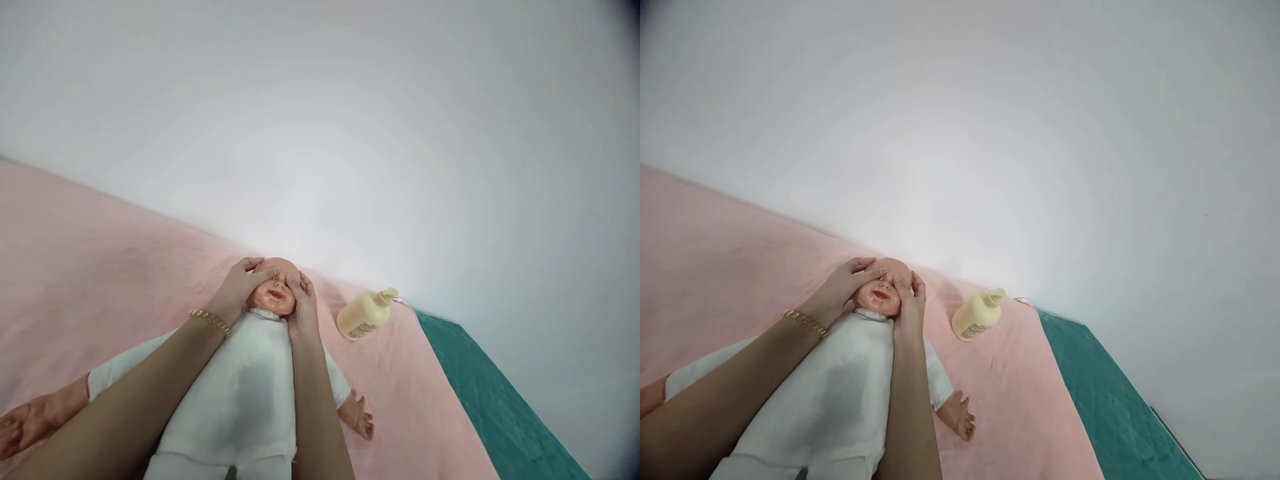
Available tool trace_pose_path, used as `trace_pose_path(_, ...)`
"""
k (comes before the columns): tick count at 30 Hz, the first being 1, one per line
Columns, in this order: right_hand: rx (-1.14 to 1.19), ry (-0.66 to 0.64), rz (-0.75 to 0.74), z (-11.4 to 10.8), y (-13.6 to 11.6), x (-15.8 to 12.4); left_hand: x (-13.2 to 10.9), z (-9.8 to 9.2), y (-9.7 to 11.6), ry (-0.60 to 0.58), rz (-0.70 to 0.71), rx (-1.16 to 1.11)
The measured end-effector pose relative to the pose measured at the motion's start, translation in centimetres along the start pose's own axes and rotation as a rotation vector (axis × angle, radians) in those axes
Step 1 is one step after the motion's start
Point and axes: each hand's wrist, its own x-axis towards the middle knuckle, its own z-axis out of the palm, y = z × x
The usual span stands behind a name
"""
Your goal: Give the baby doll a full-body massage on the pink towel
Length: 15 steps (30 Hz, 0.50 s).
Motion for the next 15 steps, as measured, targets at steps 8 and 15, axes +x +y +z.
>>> trace_pose_path(8,-0.017,-0.003,-0.013,-0.46,0.81,0.93,0.26,0.2,-0.42,0.002,0.015,-0.022)
trace_pose_path(15,0.023,0.023,0.0,-0.5,0.78,1.04,0.3,0.49,-0.51,0.017,0.017,-0.036)
